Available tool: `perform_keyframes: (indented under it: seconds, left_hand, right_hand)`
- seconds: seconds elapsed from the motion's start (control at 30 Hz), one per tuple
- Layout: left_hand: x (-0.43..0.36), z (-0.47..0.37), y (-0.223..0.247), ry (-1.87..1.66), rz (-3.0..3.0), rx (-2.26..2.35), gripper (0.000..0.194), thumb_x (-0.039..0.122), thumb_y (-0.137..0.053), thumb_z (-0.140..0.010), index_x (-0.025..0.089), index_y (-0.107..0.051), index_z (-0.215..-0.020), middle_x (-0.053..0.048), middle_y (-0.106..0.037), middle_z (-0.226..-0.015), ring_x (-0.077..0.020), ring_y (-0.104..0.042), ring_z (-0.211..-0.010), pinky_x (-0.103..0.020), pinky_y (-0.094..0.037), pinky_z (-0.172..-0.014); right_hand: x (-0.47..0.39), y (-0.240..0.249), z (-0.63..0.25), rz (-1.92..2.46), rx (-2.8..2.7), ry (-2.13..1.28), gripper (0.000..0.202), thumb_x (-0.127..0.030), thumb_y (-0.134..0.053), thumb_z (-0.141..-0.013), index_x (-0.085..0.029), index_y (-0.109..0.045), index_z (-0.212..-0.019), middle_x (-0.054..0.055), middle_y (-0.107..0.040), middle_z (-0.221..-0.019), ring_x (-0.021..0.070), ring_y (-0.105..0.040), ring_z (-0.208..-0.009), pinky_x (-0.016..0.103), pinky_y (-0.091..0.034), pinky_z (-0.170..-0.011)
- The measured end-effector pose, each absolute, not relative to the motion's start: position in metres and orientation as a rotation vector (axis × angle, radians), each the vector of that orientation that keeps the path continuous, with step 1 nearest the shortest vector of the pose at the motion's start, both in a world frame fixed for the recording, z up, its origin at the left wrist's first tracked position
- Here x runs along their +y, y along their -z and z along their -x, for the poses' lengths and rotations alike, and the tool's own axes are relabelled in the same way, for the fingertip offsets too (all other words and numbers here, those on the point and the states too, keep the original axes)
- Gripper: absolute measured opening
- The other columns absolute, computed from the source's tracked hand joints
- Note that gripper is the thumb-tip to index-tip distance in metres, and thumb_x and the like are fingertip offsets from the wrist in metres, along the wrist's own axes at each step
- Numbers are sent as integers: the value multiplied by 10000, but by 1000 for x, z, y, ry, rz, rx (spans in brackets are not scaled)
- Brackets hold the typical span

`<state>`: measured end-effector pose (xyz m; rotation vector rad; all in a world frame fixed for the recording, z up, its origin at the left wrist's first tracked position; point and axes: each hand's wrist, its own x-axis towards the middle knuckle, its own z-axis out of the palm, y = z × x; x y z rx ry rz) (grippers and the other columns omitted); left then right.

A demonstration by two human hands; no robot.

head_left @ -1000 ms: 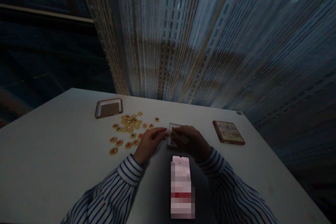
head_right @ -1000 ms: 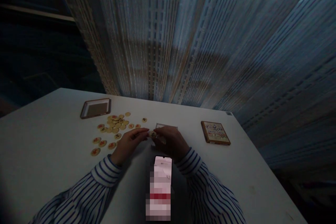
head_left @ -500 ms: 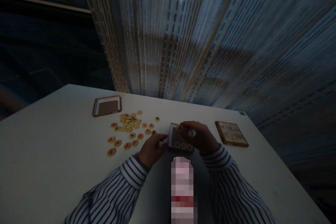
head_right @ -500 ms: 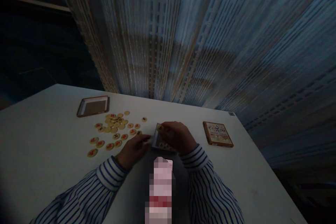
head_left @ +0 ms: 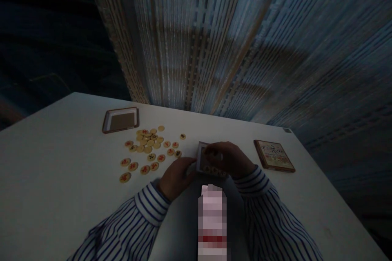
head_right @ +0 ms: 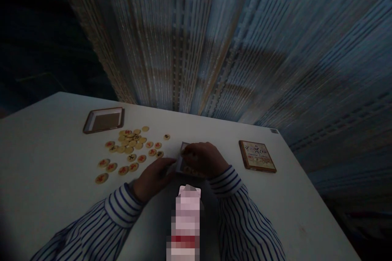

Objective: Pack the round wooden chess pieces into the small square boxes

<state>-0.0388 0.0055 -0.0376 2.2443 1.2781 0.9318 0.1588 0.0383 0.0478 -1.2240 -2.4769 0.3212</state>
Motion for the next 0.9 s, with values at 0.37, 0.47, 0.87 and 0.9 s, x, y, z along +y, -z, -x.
perform_keyframes:
  seconds: [0.37,0.47,0.87,0.9]
  left_hand:
    - [5,39,40,-910,-2271,1256,335,240,-564,-741,179,-571,-1070,-102,-656,-997,-228,-603,-921,-383,-488,-792]
    - [5,38,39,-903,-2270,1262,327,239,-564,-742,180,-575,-1063,-103,-659,-988,-230,-606,-911,-385,-488,-787]
    - [5,38,38,-851,-2267,1273,335,235,-562,-746,171,-573,-1074,-109,-658,-995,-235,-604,-917,-378,-480,-804]
    - [5,38,38,-852,-2265,1274,336,234,-563,-744,175,-571,-1074,-107,-658,-997,-235,-605,-915,-379,-481,-801]
  right_hand:
    - [49,-53,-162,1248,-2494,-376,152,-227,-590,-745,-184,-649,-878,31,-678,-770,133,-605,-687,241,-434,-645]
    - [49,-52,-163,1238,-2525,-393,161,-230,-590,-747,-183,-649,-890,37,-672,-790,137,-596,-698,249,-436,-650]
    - [51,-40,-158,1297,-2619,-499,161,-263,-573,-779,-185,-652,-895,46,-687,-817,149,-620,-723,242,-429,-639]
    - [51,-39,-157,1303,-2646,-503,159,-272,-567,-784,-187,-653,-887,43,-687,-815,148,-622,-720,239,-423,-628]
